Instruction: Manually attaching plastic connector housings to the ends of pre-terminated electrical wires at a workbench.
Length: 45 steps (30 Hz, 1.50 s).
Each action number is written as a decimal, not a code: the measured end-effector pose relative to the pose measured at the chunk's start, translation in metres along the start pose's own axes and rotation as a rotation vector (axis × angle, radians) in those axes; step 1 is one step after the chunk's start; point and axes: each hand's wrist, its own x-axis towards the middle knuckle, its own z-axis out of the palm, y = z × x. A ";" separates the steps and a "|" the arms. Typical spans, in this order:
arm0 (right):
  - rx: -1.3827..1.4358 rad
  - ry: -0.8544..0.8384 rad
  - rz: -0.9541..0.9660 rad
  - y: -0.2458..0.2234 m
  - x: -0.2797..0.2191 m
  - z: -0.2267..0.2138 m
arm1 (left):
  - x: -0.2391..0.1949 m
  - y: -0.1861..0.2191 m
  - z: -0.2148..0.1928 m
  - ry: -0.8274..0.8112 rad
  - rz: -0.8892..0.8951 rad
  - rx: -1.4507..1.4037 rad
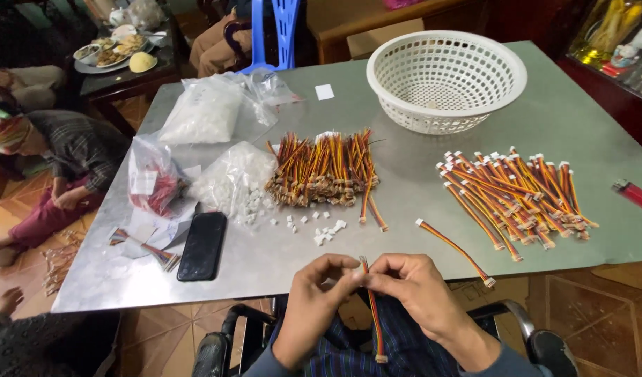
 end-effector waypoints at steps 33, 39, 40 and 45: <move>-0.265 0.173 0.073 -0.005 0.019 -0.029 | 0.098 -0.036 -0.118 0.294 0.496 0.955; -0.308 0.151 0.077 -0.008 0.017 -0.028 | 0.106 -0.036 -0.131 0.160 0.584 1.236; -0.310 0.162 0.082 -0.012 0.015 -0.028 | 0.105 -0.038 -0.130 0.149 0.587 1.230; -0.328 0.117 0.072 -0.016 0.013 -0.030 | 0.100 -0.040 -0.129 0.232 0.502 1.146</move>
